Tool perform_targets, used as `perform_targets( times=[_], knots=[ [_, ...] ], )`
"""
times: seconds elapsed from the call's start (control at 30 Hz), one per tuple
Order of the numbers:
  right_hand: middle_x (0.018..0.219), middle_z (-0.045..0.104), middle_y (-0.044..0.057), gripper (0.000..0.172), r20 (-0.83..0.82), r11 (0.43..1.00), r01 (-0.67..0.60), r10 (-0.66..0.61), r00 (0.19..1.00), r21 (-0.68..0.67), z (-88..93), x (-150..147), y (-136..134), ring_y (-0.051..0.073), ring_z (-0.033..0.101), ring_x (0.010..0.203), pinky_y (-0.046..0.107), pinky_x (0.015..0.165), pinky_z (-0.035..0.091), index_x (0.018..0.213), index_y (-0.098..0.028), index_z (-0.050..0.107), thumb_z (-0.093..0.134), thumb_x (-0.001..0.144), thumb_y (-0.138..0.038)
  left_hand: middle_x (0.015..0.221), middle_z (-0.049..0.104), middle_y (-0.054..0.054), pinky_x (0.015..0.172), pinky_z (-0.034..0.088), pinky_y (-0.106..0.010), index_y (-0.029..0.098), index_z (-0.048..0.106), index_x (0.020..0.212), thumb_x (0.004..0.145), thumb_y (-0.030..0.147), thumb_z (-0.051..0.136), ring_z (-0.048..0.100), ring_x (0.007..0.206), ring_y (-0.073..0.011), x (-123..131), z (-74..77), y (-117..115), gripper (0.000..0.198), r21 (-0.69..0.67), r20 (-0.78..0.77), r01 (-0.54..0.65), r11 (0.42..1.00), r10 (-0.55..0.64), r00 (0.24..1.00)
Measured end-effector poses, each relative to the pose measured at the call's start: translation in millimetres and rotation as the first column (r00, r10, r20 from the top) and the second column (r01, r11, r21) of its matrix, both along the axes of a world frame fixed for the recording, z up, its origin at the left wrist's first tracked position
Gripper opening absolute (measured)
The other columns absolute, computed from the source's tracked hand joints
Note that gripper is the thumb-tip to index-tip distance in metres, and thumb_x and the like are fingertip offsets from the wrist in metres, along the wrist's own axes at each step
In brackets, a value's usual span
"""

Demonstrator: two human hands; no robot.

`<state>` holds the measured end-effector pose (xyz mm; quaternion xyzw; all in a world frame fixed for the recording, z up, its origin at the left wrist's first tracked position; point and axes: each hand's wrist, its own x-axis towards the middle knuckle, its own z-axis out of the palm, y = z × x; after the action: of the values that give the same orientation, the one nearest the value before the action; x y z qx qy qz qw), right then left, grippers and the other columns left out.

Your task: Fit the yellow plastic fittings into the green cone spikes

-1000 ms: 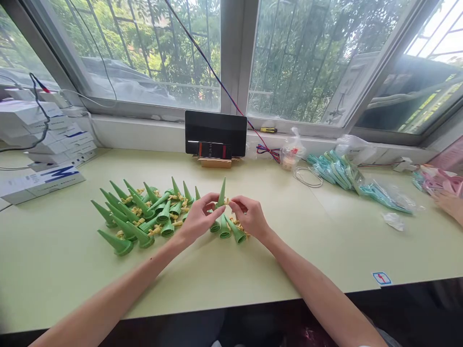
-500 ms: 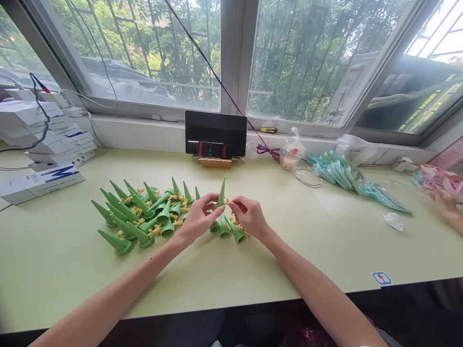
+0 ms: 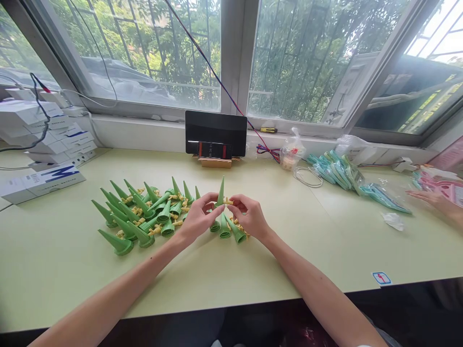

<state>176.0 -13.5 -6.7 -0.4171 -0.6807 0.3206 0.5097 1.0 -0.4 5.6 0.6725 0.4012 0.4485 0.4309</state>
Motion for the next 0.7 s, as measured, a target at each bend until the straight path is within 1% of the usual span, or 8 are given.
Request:
perform_targets(
  times=[0.17, 0.4, 0.5, 0.53, 0.6, 0.63, 0.7],
  knots=[
    [0.064, 0.057, -0.002, 0.021, 0.031, 1.000, 0.000, 0.000, 1.000, -0.012, -0.3, 0.7, 0.5, 0.011, 0.054, 0.049, 0.025, 0.049, 0.047, 0.090, -0.018, 0.062, 0.057, 0.091, -0.038, 0.103, 0.062, -0.006, 0.062, 0.048, -0.025, 0.018, 0.062, 0.104, 0.083, 0.036, 0.063, 0.052, 0.070, -0.0114, -0.3, -0.5, -0.2, 0.028, 0.006, -0.006, 0.010, 1.000, -0.010, 1.000],
    [0.059, 0.056, -0.001, 0.033, 0.099, 1.000, 0.029, -0.028, 0.995, -0.008, 0.5, 1.3, 0.1, 0.011, 0.051, 0.047, 0.024, 0.049, 0.044, 0.079, -0.018, 0.061, 0.050, 0.094, -0.046, 0.101, 0.062, -0.006, 0.057, 0.047, -0.023, 0.018, 0.063, 0.102, 0.081, 0.037, 0.065, 0.052, 0.067, -0.0112, -0.6, 0.1, -1.5, 0.029, 0.008, 0.016, 0.027, 1.000, -0.027, 1.000],
    [0.058, 0.056, -0.001, 0.036, 0.108, 0.999, 0.033, -0.032, 0.994, -0.012, 0.3, 1.3, 0.1, 0.010, 0.050, 0.047, 0.024, 0.049, 0.044, 0.075, -0.018, 0.059, 0.049, 0.095, -0.046, 0.102, 0.063, -0.007, 0.058, 0.048, -0.024, 0.018, 0.063, 0.103, 0.081, 0.037, 0.065, 0.054, 0.068, -0.0113, -0.3, 0.0, -1.5, 0.029, 0.009, 0.010, 0.028, 1.000, -0.028, 1.000],
    [0.059, 0.056, -0.001, 0.034, 0.100, 0.999, 0.031, -0.030, 0.995, -0.015, 0.3, 1.2, 0.1, 0.010, 0.050, 0.047, 0.024, 0.049, 0.044, 0.077, -0.018, 0.060, 0.049, 0.095, -0.046, 0.102, 0.063, -0.007, 0.059, 0.049, -0.024, 0.018, 0.063, 0.103, 0.081, 0.037, 0.065, 0.054, 0.069, -0.0114, -0.3, 0.2, -1.3, 0.029, 0.011, 0.008, 0.023, 1.000, -0.023, 1.000],
    [0.065, 0.058, -0.001, 0.027, 0.065, 0.999, 0.025, -0.023, 0.998, -0.022, 0.3, 1.1, 0.0, 0.010, 0.053, 0.048, 0.024, 0.049, 0.046, 0.087, -0.018, 0.062, 0.052, 0.093, -0.043, 0.103, 0.063, -0.006, 0.060, 0.050, -0.025, 0.018, 0.063, 0.104, 0.082, 0.037, 0.064, 0.055, 0.070, -0.0118, -0.6, 0.8, -0.7, 0.029, 0.011, 0.009, 0.007, 1.000, -0.008, 1.000],
    [0.070, 0.060, 0.000, 0.024, 0.044, 1.000, 0.021, -0.020, 0.999, -0.022, 0.4, 1.0, -0.1, 0.011, 0.054, 0.050, 0.024, 0.049, 0.047, 0.094, -0.019, 0.062, 0.055, 0.092, -0.042, 0.103, 0.063, -0.006, 0.059, 0.049, -0.025, 0.019, 0.063, 0.104, 0.082, 0.037, 0.064, 0.055, 0.070, -0.0118, -0.8, 1.2, -0.4, 0.029, 0.008, 0.012, -0.002, 1.000, 0.002, 1.000],
    [0.079, 0.062, 0.001, 0.024, 0.013, 1.000, 0.015, -0.014, 1.000, -0.019, 0.6, 0.8, -0.2, 0.011, 0.056, 0.052, 0.025, 0.050, 0.049, 0.103, -0.020, 0.060, 0.059, 0.089, -0.040, 0.103, 0.064, -0.006, 0.055, 0.048, -0.024, 0.019, 0.063, 0.104, 0.082, 0.038, 0.064, 0.055, 0.069, -0.0116, -1.4, 2.0, 0.1, 0.029, 0.002, 0.018, -0.011, 1.000, 0.010, 1.000]
  ],
)
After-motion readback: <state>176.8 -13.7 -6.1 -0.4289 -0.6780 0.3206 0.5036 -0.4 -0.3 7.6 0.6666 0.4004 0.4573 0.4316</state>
